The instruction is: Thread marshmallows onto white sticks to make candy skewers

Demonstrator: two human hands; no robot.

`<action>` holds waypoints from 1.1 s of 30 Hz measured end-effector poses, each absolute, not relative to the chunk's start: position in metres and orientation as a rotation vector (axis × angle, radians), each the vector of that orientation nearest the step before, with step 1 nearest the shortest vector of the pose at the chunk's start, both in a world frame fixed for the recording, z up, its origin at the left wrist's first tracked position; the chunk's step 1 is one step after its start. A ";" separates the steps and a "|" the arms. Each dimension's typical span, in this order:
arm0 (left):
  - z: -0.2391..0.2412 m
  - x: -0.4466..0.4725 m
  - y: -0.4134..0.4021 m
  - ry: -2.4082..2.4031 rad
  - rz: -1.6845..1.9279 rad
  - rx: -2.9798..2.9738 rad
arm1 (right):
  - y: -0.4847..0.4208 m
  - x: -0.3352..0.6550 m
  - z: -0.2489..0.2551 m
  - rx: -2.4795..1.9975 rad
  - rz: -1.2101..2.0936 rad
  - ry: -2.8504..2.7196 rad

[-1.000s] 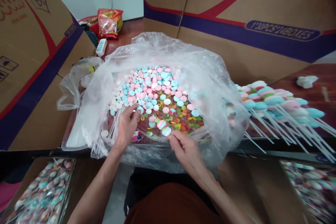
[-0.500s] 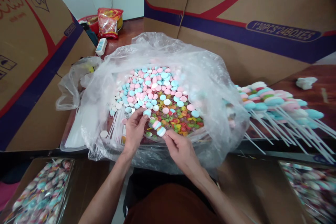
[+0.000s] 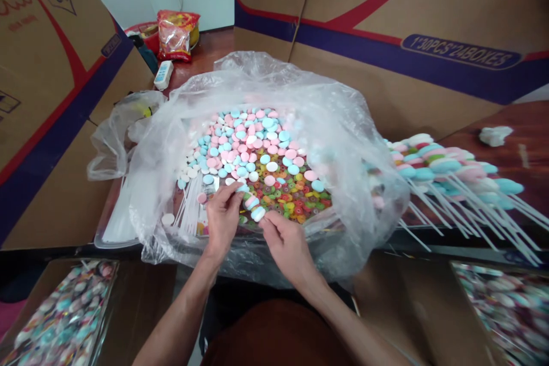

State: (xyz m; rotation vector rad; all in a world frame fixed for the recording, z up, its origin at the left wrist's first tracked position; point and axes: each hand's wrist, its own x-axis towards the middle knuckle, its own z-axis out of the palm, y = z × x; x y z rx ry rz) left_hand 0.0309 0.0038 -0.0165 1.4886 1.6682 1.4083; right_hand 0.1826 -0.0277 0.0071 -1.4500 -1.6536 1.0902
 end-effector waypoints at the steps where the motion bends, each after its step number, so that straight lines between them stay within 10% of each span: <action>1: -0.015 0.031 0.003 1.669 1.402 1.487 | -0.028 0.181 0.007 -1.456 1.092 -1.637; 25: 0.012 0.041 -0.003 1.914 1.179 1.283 | -0.031 0.232 0.059 -1.421 0.867 -1.867; 33: -0.007 0.034 0.001 1.918 1.124 1.235 | -0.003 0.370 0.090 -1.929 -0.030 -1.464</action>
